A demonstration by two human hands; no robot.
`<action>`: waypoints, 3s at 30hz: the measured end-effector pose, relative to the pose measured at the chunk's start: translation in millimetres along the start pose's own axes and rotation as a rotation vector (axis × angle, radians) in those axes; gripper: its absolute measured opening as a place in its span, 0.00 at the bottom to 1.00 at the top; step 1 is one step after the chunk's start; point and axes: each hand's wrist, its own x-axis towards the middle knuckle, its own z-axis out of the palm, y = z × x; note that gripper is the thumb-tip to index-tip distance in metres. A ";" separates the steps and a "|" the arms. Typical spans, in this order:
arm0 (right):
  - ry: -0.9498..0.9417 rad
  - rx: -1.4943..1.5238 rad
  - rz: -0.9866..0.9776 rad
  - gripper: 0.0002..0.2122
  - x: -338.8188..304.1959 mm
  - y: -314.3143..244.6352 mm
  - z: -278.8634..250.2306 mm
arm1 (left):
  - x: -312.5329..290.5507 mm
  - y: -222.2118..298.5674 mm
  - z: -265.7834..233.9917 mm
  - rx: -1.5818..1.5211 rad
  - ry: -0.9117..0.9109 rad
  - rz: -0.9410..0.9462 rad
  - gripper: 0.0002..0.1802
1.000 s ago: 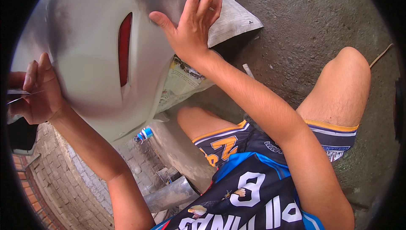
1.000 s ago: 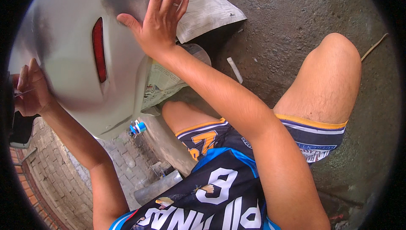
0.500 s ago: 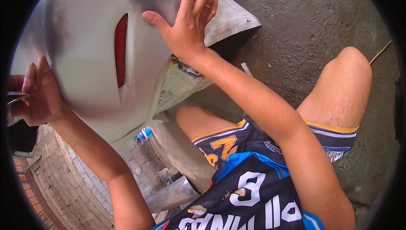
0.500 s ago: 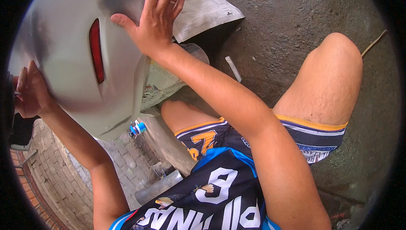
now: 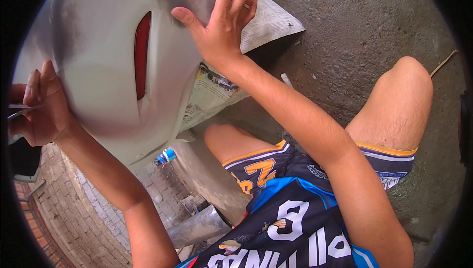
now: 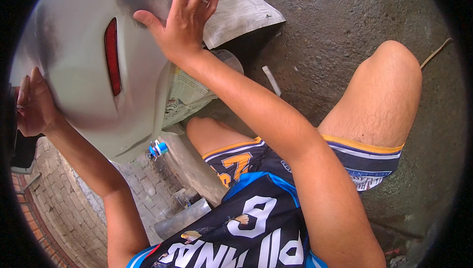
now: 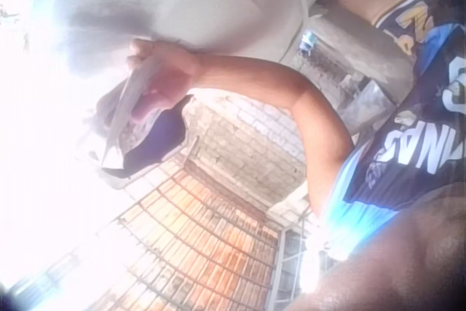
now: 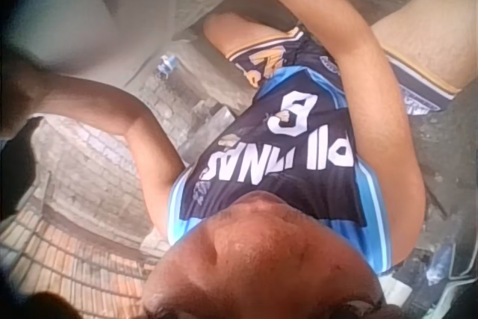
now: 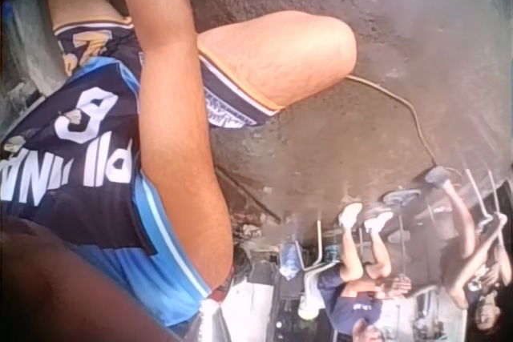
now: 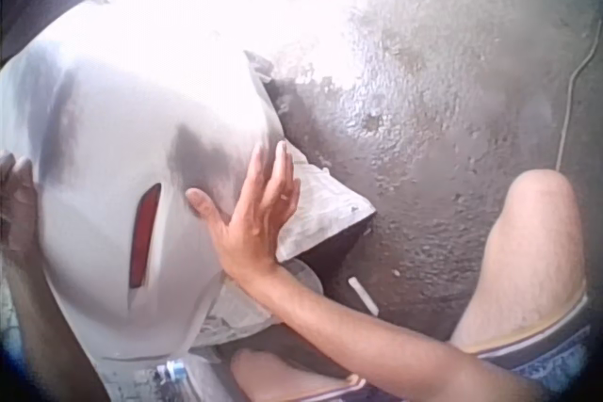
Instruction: The person prepares a car bumper for painting by applying masking tape and newspaper, then sands the surface with sandpaper. They also handle a paint can and a blue plastic scraper.
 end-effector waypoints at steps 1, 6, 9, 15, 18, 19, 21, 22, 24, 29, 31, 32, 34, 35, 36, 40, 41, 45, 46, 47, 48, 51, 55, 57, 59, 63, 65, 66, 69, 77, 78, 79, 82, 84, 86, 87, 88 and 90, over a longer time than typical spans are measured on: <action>-0.002 -0.010 -0.030 0.47 -3.2 2.8 -0.4 | -0.6 1.3 -0.7 0.016 0.005 0.004 0.10; -0.039 -0.013 -0.034 0.46 -15.9 16.9 -9.7 | -5.1 -1.0 -0.4 0.034 0.050 0.034 0.12; -0.154 -0.050 -0.200 0.38 -28.9 9.6 -19.1 | -7.2 -7.0 3.7 -0.071 0.074 0.049 0.16; -0.254 0.041 -0.241 0.34 -49.4 -11.9 -21.0 | -2.8 -5.3 8.8 -0.020 0.122 0.076 0.19; -0.261 0.037 -0.277 0.33 -49.0 -6.5 -21.3 | -1.9 -0.8 5.9 -0.078 0.098 0.037 0.19; -0.243 -0.005 -0.300 0.32 -48.7 -3.4 -23.1 | -3.2 0.4 5.1 -0.062 0.126 0.050 0.19; -0.218 -0.078 -0.353 0.30 -48.1 1.4 -27.6 | -5.6 2.2 3.3 -0.041 0.157 0.064 0.19; -0.192 -0.065 -0.376 0.29 -48.1 2.3 -29.6 | -6.4 2.9 2.5 -0.038 0.163 0.064 0.19; -0.100 -0.075 -0.412 0.28 -46.9 2.8 -30.9 | -7.1 3.9 1.6 -0.035 0.164 0.061 0.18; -0.189 -0.057 -0.316 0.30 -42.6 3.5 -25.4 | -5.3 4.9 2.5 -0.139 0.153 0.060 0.17; -0.191 -0.110 -0.346 0.31 -44.1 5.2 -27.4 | -5.3 4.4 3.5 -0.071 0.145 0.041 0.16; -0.194 -0.123 -0.354 0.30 -46.1 5.7 -30.7 | -6.2 3.9 4.0 -0.146 0.179 0.072 0.16; -0.200 -0.108 -0.354 0.30 -48.1 5.5 -37.1 | -8.1 2.9 4.8 -0.063 0.131 0.040 0.16; -0.205 -0.080 -0.348 0.29 -47.1 5.0 -39.1 | -9.0 2.3 4.8 -0.052 0.140 0.048 0.15; -0.158 -0.055 -0.363 0.29 -45.0 4.3 -40.2 | -9.6 1.6 4.4 -0.041 0.149 0.056 0.15; -0.115 0.047 -0.227 0.29 -21.3 3.0 -24.8 | -9.2 -0.9 0.9 -0.048 0.144 0.062 0.14; -0.107 0.005 -0.284 0.29 -17.1 3.9 -20.8 | -9.4 -1.3 0.3 -0.048 0.122 0.056 0.14; -0.157 -0.107 -0.417 0.29 -28.2 9.7 -21.6 | -9.4 -2.2 -0.4 0.021 0.091 0.059 0.14; -0.143 -0.128 -0.454 0.29 -36.4 11.0 -26.0 | -10.2 -1.5 1.0 0.050 0.093 0.055 0.14; -0.176 -0.113 -0.450 0.27 -43.2 13.9 -29.5 | -10.8 -2.0 1.7 0.059 0.108 0.063 0.14; -0.177 -0.103 -0.465 0.25 -50.0 16.6 -34.1 | -11.2 -1.0 3.6 0.067 0.123 0.070 0.14; -0.191 0.054 -0.418 0.18 -60.1 22.7 -41.0 | -10.5 -1.3 7.6 0.011 0.184 0.099 0.14; -0.159 0.174 -0.412 0.13 -46.4 25.8 -42.0 | -4.3 -0.8 13.7 -0.009 0.179 0.104 0.16; -0.099 0.125 -0.415 0.17 -31.6 24.1 -39.4 | -1.0 -2.0 16.0 0.014 0.110 0.087 0.14; -0.007 0.152 -0.364 0.22 -14.2 19.8 -32.5 | 0.9 -3.1 17.7 -0.021 0.045 0.051 0.13; 0.014 0.201 -0.249 0.36 15.4 13.3 -11.0 | 1.7 -1.2 16.3 0.064 0.004 -0.014 0.12; 0.074 -0.150 -0.461 0.38 29.3 25.7 -4.4 | 1.1 2.7 12.6 0.067 0.008 -0.003 0.12; 0.242 -0.483 -0.633 0.35 37.4 34.9 -2.8 | 0.3 4.7 10.3 0.081 -0.010 -0.020 0.12; 0.249 -0.373 -0.543 0.34 36.0 41.9 0.9 | -2.5 11.2 3.8 0.046 -0.025 -0.040 0.12; -0.135 0.019 -0.287 0.34 -25.6 9.2 -20.1 | -9.0 9.7 4.7 0.065 0.037 0.064 0.14; -0.178 -0.004 -0.305 0.34 -36.5 8.1 -24.2 | -8.9 9.3 6.0 0.111 -0.006 0.041 0.14; -0.223 -0.026 -0.321 0.34 -47.5 7.1 -27.7 | -8.6 9.3 7.3 0.101 -0.003 0.045 0.14; -0.318 -0.081 -0.387 0.37 -74.5 8.2 -38.7 | -9.0 9.7 9.4 0.122 0.066 0.095 0.17; -0.342 -0.104 -0.427 0.37 -83.5 8.8 -45.0 | -8.9 10.8 9.3 0.040 0.098 0.094 0.17; -0.251 -0.139 -0.463 0.37 -83.4 7.5 -47.4 | -8.7 11.5 8.7 0.104 0.135 0.126 0.18; -0.327 -0.079 -0.389 0.37 -80.5 6.6 -46.8 | -8.4 11.9 8.6 0.075 0.160 0.138 0.17; -0.320 -0.039 -0.328 0.37 -76.6 5.2 -45.4 | -8.7 12.0 8.7 0.096 0.153 0.135 0.17; -0.317 -0.012 -0.267 0.37 -68.2 3.0 -41.1 | -9.2 12.3 9.7 0.066 0.158 0.128 0.17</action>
